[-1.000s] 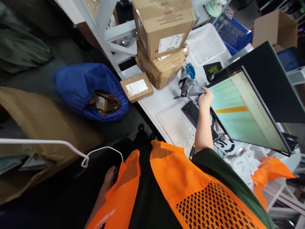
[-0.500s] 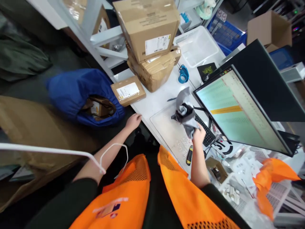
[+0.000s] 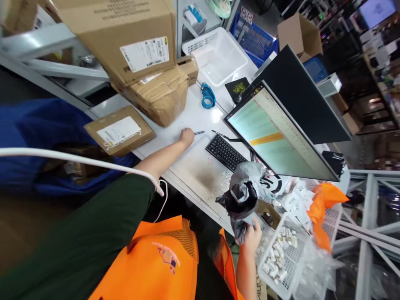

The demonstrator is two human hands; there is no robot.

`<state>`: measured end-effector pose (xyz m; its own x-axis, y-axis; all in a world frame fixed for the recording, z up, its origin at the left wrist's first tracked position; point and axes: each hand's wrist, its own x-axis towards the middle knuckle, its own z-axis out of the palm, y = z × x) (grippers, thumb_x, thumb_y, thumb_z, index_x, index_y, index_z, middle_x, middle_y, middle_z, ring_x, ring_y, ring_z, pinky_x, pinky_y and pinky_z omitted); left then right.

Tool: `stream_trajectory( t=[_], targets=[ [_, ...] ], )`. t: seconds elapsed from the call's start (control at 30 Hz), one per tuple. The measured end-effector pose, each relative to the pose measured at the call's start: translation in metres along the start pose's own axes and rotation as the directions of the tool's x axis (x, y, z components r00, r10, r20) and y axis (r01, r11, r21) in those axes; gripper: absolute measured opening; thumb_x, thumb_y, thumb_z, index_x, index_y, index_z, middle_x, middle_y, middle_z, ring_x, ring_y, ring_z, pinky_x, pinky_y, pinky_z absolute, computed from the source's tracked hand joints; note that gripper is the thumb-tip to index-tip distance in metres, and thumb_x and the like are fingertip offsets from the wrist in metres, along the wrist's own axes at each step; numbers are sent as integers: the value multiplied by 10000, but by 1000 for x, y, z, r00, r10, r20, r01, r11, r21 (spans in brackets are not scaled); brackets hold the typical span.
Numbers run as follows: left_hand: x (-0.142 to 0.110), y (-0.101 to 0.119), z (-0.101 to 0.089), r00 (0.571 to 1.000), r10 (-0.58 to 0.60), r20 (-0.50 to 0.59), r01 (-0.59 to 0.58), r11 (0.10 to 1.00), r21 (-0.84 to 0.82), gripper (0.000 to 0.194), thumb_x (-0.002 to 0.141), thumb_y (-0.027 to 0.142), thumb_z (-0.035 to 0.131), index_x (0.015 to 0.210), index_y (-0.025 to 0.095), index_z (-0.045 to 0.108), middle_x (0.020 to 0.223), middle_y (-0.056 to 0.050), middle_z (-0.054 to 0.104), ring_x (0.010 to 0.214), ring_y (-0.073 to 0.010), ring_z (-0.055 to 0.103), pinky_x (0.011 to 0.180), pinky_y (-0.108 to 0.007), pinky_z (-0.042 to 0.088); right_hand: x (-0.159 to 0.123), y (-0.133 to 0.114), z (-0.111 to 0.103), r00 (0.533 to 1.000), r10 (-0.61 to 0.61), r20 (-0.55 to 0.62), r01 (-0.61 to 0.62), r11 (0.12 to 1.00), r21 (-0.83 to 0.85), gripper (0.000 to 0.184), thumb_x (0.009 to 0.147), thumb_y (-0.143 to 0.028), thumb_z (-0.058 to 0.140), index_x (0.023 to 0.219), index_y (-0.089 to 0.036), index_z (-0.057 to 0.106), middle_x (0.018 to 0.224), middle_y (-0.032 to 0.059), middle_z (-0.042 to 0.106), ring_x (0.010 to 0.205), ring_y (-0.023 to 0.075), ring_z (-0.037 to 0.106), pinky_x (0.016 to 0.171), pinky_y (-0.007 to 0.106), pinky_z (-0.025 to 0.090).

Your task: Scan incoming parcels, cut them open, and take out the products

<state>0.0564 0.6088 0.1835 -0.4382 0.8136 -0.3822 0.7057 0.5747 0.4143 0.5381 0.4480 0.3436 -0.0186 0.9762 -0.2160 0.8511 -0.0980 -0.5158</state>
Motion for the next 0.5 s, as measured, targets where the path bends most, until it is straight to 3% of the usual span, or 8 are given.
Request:
stream_trajectory(
  t=[0.03,0.1,0.2,0.27,0.33,0.37,0.43,0.5],
  targets=[
    [-8,-6,-4,1000,-6,6,6,1000,6,329,1048,350,584,1235,87,650,1303,-182,614,1276,-322,541,1115,-508,415,15,-19,3,997,26,-77,-21,998,57,638,788,-427,409,1273,-271,793,1081,131,819,1108,394,772,989,593,626],
    [-29,-22,-15,1000,-4,13,4,1000,-3,289,1026,275,573,1177,49,670,1257,-223,634,1250,-333,556,1088,-478,429,53,-63,11,994,-62,-85,73,990,124,643,786,-398,422,1268,-185,791,1111,148,813,1160,365,756,1045,551,598],
    [-80,-66,-31,999,-29,-16,28,998,-57,269,999,228,518,1110,46,681,1247,-248,640,1223,-329,569,1063,-410,428,120,-143,38,937,-348,33,340,930,142,649,796,-328,403,1316,-195,768,1110,114,815,1159,306,744,1036,475,597],
    [-136,-113,-37,992,-118,-49,113,988,-103,269,1010,240,461,1089,85,667,1264,-219,640,1229,-307,571,1070,-368,419,159,-198,73,857,-458,237,464,885,31,645,815,-290,438,1381,-166,722,1156,132,802,1153,296,733,1031,453,591],
    [-216,-167,-37,959,-278,-59,267,952,-148,241,1013,230,415,1017,130,634,1233,-181,652,1230,-287,576,1074,-340,417,185,-249,120,771,-425,475,549,821,-157,660,824,-249,525,1467,-169,649,1303,158,749,1221,298,697,1084,442,549],
    [-265,-192,-33,924,-379,-53,366,915,-170,220,1006,221,406,954,148,607,1198,-170,661,1206,-284,588,1059,-336,428,193,-270,147,737,-418,532,579,795,-178,685,812,-234,587,1492,-157,621,1378,187,706,1271,317,668,1114,455,521],
    [-372,-227,-21,806,-591,-24,573,791,-216,206,985,201,400,827,183,531,1069,-140,675,1124,-283,618,1005,-344,463,200,-302,197,688,-407,601,635,738,-229,840,774,-238,729,1580,-151,512,1582,242,525,1455,385,511,1204,543,413],
    [-478,-236,-4,643,-765,17,742,618,-260,254,983,171,364,750,199,462,874,-85,645,1021,-283,635,949,-368,491,203,-320,237,664,-379,644,670,684,-288,1079,724,-297,861,1670,-175,356,1733,263,255,1589,459,268,1246,665,274]
  ],
)
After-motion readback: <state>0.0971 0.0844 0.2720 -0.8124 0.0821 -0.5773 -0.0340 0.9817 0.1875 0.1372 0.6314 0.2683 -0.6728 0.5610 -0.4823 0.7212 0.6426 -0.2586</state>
